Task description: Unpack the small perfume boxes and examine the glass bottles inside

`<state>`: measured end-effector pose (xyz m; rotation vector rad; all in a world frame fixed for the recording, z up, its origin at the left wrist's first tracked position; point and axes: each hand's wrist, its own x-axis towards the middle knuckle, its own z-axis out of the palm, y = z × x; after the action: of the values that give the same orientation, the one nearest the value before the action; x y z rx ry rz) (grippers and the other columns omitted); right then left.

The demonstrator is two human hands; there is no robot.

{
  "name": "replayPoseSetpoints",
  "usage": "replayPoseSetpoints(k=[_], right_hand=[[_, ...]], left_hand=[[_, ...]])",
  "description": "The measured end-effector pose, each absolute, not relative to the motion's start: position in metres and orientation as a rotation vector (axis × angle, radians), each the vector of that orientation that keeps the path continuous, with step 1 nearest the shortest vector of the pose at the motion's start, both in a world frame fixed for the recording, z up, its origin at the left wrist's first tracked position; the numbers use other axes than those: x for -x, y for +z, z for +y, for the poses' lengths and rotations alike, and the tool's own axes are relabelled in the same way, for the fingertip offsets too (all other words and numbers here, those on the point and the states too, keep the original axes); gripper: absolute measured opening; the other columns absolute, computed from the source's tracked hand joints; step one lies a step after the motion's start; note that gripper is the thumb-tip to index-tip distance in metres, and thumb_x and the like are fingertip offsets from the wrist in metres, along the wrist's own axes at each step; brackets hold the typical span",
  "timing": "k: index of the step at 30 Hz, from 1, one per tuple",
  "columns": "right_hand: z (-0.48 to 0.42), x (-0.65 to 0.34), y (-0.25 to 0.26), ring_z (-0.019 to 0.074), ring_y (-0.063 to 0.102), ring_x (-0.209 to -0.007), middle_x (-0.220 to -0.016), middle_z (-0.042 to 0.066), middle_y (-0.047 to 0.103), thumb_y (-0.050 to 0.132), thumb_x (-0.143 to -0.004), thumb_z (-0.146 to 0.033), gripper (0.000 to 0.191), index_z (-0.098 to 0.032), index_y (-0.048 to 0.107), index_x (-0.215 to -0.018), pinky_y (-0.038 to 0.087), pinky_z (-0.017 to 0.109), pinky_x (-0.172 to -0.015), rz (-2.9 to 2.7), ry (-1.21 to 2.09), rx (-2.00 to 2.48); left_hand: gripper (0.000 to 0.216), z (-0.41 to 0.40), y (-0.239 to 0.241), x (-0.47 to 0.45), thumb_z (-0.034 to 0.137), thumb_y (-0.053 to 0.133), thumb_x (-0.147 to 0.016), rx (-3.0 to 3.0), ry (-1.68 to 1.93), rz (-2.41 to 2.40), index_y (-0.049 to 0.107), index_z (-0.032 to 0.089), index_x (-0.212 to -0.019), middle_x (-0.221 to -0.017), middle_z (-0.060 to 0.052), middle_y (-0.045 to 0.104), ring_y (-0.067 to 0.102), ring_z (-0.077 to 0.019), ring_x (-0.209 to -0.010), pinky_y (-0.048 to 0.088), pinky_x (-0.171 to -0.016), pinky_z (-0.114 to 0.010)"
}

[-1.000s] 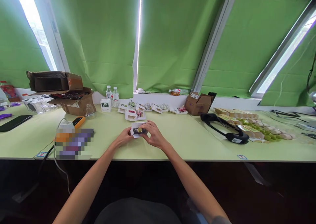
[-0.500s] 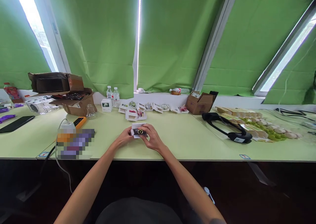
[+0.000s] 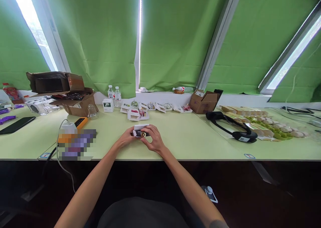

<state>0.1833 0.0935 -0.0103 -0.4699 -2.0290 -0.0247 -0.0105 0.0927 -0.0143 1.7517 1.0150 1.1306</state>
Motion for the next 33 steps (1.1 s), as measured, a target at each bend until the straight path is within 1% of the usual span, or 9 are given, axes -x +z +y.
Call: replayPoseSetpoints(k=[2,5,9,13,17,21,26,31,33], right_hand=[[0.0934,-0.1830,-0.0113,0.0263,0.054,-0.104,-0.106,0.010,0.059,0.058,-0.084,-0.040,0.035,-0.023,0.056,-0.115,0.043,0.047,-0.096,-2.015,-0.020,0.466],[0.0928,-0.1824,-0.0123,0.0255,0.055,-0.102,-0.105,0.010,0.060,0.056,-0.085,-0.036,0.031,-0.023,0.057,-0.113,0.044,0.045,-0.093,-1.995,-0.014,0.473],[0.0917,-0.1823,-0.0126,0.0261,0.055,-0.102,-0.103,0.009,0.060,0.055,-0.086,-0.032,0.029,-0.023,0.059,-0.112,0.043,0.047,-0.094,-1.982,-0.024,0.481],[0.0912,-0.1830,-0.0137,0.0257,0.055,-0.100,-0.105,0.011,0.059,0.054,-0.086,-0.031,0.029,-0.022,0.059,-0.113,0.047,0.045,-0.088,-1.969,-0.009,0.483],[0.0912,-0.1834,-0.0156,0.0261,0.055,-0.101,-0.104,0.010,0.060,0.053,-0.086,-0.030,0.028,-0.022,0.059,-0.113,0.045,0.046,-0.091,-1.963,-0.035,0.490],[0.0905,-0.1832,-0.0157,0.0260,0.056,-0.102,-0.104,0.010,0.062,0.053,-0.085,-0.028,0.031,-0.022,0.056,-0.115,0.044,0.046,-0.092,-1.947,-0.022,0.483],[0.0900,-0.1830,-0.0151,0.0256,0.059,-0.098,-0.098,0.008,0.063,0.053,-0.085,-0.026,0.024,-0.023,0.056,-0.108,0.045,0.046,-0.091,-1.916,-0.016,0.469],[0.0900,-0.1836,-0.0176,0.0255,0.057,-0.102,-0.106,0.010,0.060,0.054,-0.085,-0.027,0.025,-0.023,0.058,-0.110,0.047,0.044,-0.089,-1.910,-0.028,0.500],[0.0906,-0.1838,-0.0189,0.0259,0.057,-0.101,-0.105,0.011,0.060,0.053,-0.086,-0.027,0.026,-0.023,0.058,-0.110,0.047,0.044,-0.088,-1.912,-0.031,0.533]], left_hand=[[0.053,0.0910,-0.0129,0.0101,0.035,0.072,-0.068,-1.748,1.128,1.019,0.061,0.016,-0.115,-0.106,-0.008,0.067,0.060,-0.0245,-0.094,0.047,-0.083,-0.034],[0.053,0.0900,-0.0122,0.0100,0.035,0.072,-0.068,-1.744,1.124,1.025,0.060,0.016,-0.116,-0.107,-0.007,0.066,0.060,-0.0245,-0.095,0.047,-0.084,-0.034],[0.054,0.0905,-0.0125,0.0107,0.035,0.072,-0.068,-1.741,1.113,1.033,0.059,0.016,-0.117,-0.108,-0.008,0.066,0.060,-0.0248,-0.095,0.047,-0.085,-0.036],[0.052,0.0905,-0.0129,0.0110,0.036,0.073,-0.068,-1.736,1.112,1.041,0.060,0.015,-0.115,-0.107,-0.008,0.067,0.061,-0.0255,-0.096,0.047,-0.084,-0.036],[0.054,0.0902,-0.0134,0.0100,0.038,0.074,-0.067,-1.731,1.124,1.046,0.061,0.016,-0.114,-0.108,-0.009,0.067,0.061,-0.0254,-0.096,0.047,-0.084,-0.035],[0.054,0.0902,-0.0137,0.0090,0.038,0.074,-0.066,-1.725,1.136,1.047,0.062,0.016,-0.114,-0.107,-0.008,0.068,0.062,-0.0256,-0.095,0.047,-0.084,-0.036],[0.056,0.0900,-0.0134,0.0081,0.036,0.075,-0.066,-1.717,1.149,1.040,0.061,0.016,-0.116,-0.109,-0.009,0.067,0.061,-0.0261,-0.097,0.047,-0.085,-0.036],[0.055,0.0889,-0.0128,0.0076,0.037,0.075,-0.067,-1.715,1.134,1.049,0.061,0.016,-0.115,-0.107,-0.009,0.067,0.062,-0.0253,-0.094,0.047,-0.082,-0.035],[0.055,0.0882,-0.0125,0.0077,0.038,0.074,-0.067,-1.717,1.130,1.053,0.060,0.016,-0.116,-0.107,-0.009,0.067,0.061,-0.0254,-0.094,0.048,-0.082,-0.035]])
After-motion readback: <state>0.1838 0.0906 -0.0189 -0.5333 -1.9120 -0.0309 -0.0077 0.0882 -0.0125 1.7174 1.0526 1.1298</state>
